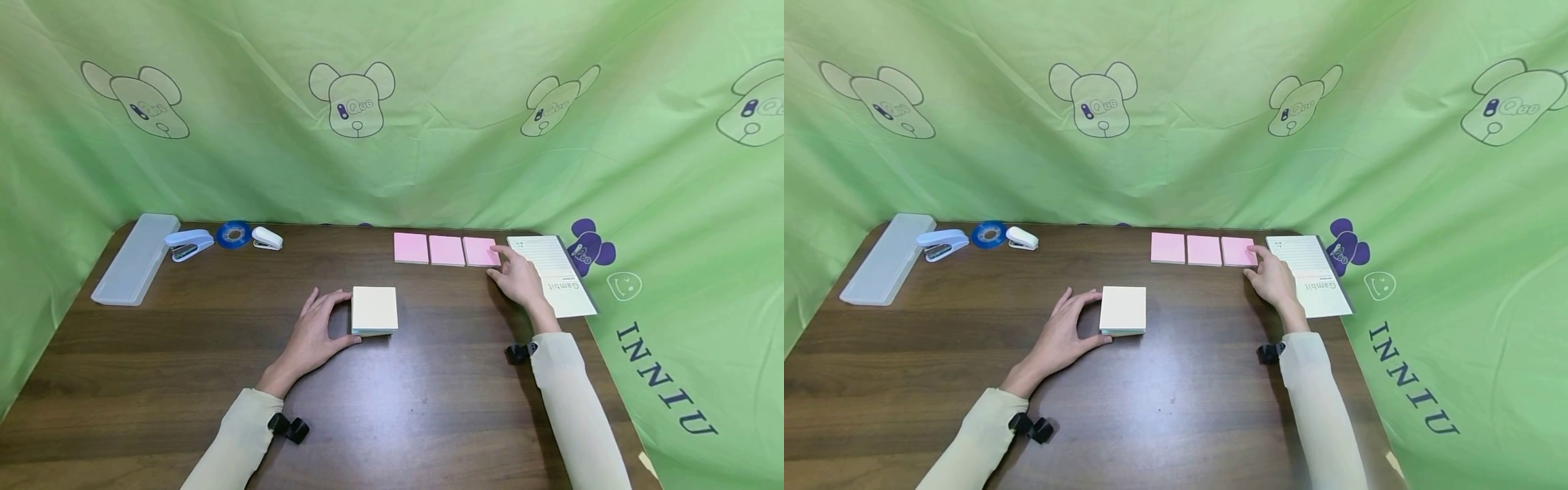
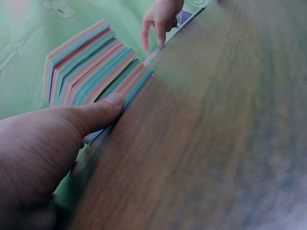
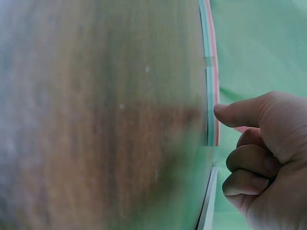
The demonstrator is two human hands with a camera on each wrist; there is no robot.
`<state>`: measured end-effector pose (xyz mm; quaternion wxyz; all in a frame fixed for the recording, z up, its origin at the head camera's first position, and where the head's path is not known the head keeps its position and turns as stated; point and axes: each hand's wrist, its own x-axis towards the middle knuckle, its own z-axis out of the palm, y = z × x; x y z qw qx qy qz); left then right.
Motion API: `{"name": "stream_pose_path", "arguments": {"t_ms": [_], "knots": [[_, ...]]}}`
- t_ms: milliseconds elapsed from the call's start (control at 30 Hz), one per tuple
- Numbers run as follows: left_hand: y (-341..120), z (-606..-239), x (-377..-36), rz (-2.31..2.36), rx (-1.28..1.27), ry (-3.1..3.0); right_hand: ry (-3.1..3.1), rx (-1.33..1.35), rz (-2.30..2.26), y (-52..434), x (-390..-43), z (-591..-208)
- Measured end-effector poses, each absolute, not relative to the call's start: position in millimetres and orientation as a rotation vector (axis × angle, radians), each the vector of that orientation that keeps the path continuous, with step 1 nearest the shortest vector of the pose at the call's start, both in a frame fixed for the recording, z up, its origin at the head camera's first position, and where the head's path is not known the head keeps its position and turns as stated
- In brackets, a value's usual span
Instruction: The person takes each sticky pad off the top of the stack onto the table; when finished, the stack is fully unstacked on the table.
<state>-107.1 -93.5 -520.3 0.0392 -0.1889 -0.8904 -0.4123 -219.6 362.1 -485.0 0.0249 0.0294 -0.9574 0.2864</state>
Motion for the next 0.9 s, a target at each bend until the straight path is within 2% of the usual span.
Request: {"name": "stream_pose_path", "arguments": {"t_ms": [200,467,900], "knots": [[-92.8,-521.0,-106.9,-1.259,-0.585,-2.718,-2.884,0.136,0.978,364.9,-215.6,-490.4],[-92.3,-520.4,-106.7,-1.245,-0.584,-2.722,-2.868,0.162,0.896,345.3,-193.3,-468.1],[-92.7,-520.4,-106.5,-1.247,-0.584,-2.724,-2.824,0.253,0.894,315.0,-174.2,-460.9]]}}
